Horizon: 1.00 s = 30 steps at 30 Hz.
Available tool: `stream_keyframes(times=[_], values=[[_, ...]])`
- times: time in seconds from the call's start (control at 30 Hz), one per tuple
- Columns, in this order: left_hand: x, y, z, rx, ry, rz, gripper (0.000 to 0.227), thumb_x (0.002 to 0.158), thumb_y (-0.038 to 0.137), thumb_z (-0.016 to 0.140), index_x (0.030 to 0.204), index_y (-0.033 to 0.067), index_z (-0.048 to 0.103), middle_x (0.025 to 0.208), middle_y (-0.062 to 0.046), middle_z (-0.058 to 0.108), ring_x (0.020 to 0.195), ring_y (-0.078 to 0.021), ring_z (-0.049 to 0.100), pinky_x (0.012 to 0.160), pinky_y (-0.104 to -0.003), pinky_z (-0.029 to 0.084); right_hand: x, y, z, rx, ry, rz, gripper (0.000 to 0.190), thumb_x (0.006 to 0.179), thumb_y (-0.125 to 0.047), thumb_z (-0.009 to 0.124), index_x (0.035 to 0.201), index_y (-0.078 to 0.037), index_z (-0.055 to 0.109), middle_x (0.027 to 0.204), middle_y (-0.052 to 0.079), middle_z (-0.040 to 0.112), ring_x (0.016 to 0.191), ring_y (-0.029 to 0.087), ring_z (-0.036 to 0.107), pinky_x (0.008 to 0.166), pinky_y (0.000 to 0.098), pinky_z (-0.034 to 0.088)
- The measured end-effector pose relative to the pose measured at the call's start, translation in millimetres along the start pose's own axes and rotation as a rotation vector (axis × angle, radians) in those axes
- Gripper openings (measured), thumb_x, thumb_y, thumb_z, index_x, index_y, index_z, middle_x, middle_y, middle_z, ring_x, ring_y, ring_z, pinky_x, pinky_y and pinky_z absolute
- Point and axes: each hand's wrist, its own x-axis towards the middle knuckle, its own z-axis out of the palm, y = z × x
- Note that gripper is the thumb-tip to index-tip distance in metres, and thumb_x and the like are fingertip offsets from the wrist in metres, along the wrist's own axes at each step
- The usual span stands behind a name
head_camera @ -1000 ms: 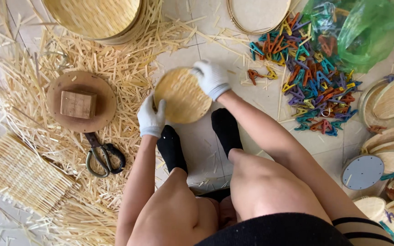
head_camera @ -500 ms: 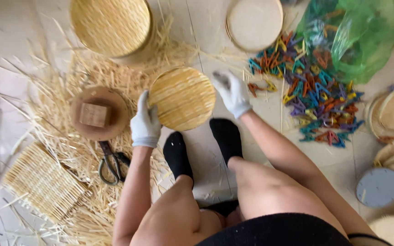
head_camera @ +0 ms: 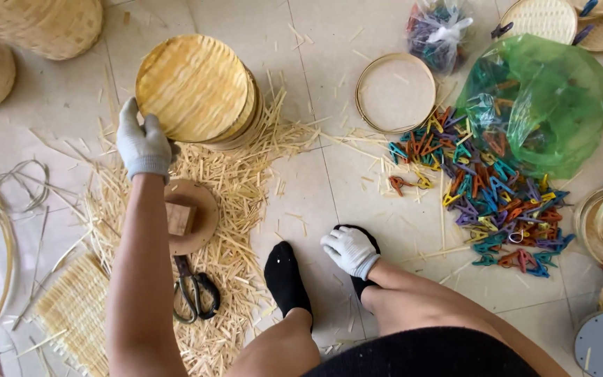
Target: Hand-weaving and assembling bamboo components for furniture or containers using scissors and a knife.
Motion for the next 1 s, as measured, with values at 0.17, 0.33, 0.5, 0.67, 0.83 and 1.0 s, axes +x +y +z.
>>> stream_keyframes(times=[0.17, 0.33, 0.5, 0.67, 0.83, 1.0], values=[[32, -46, 38, -0.164, -0.046, -0.302, 0.046, 0.102, 0.017, 0.051, 0.148, 0.0149, 0.048, 0.104, -0.016, 0.075, 0.064, -0.0274, 0.064, 0.068, -0.051, 0.053, 5, 0, -2, -0.038, -0.037, 0.007, 0.011, 0.087, -0.024, 0.068, 0.092, -0.014, 0.069, 0.084, 0.008, 0.067, 0.084, 0.031, 0.065, 0.077, 0.0460, 0.053], [0, -35, 10, 0.203, 0.058, 0.114, 0.047, 0.108, 0.025, 0.062, 0.147, 0.0001, 0.052, 0.114, -0.021, 0.074, 0.083, -0.0243, 0.070, 0.083, -0.042, 0.058, 4, 0, -1, -0.021, 0.014, -0.005, 0.010, 0.089, -0.023, 0.068, 0.092, -0.014, 0.070, 0.086, 0.009, 0.067, 0.084, 0.031, 0.064, 0.076, 0.0450, 0.053], [-61, -129, -32, -0.012, 0.201, 0.056, 0.044, 0.107, 0.017, 0.061, 0.146, -0.0008, 0.055, 0.139, -0.018, 0.064, 0.102, -0.0211, 0.070, 0.091, -0.038, 0.058, 5, -6, -8, -0.022, 0.022, -0.005, 0.009, 0.089, -0.022, 0.068, 0.091, -0.014, 0.070, 0.084, 0.009, 0.067, 0.082, 0.031, 0.064, 0.076, 0.0453, 0.053], [-160, -275, -98, -0.052, 0.475, -0.455, 0.037, 0.107, 0.012, 0.064, 0.143, 0.0056, 0.063, 0.115, -0.023, 0.071, 0.092, -0.0287, 0.070, 0.086, -0.039, 0.055, 6, -14, -9, -0.003, 0.005, -0.070, 0.009, 0.089, -0.021, 0.068, 0.092, -0.014, 0.070, 0.086, 0.008, 0.068, 0.082, 0.031, 0.064, 0.075, 0.0454, 0.053], [-228, -385, -142, 0.564, 0.545, -0.654, 0.052, 0.087, 0.029, 0.079, 0.134, 0.0094, 0.066, 0.135, -0.021, 0.060, 0.125, -0.0386, 0.056, 0.104, -0.047, 0.044, 8, -20, -4, -0.041, 0.027, -0.053, 0.009, 0.087, -0.021, 0.069, 0.094, -0.015, 0.071, 0.087, 0.009, 0.068, 0.083, 0.032, 0.065, 0.075, 0.0454, 0.053], [-214, -410, -146, 0.602, 0.281, -0.724, 0.094, 0.082, 0.058, 0.076, 0.153, 0.0067, 0.042, 0.157, -0.025, 0.038, 0.144, -0.0416, 0.036, 0.116, -0.052, 0.029, 8, -28, -4, -0.078, 0.029, -0.026, 0.008, 0.088, -0.021, 0.070, 0.095, -0.016, 0.072, 0.086, 0.007, 0.068, 0.082, 0.032, 0.065, 0.074, 0.0456, 0.053]])
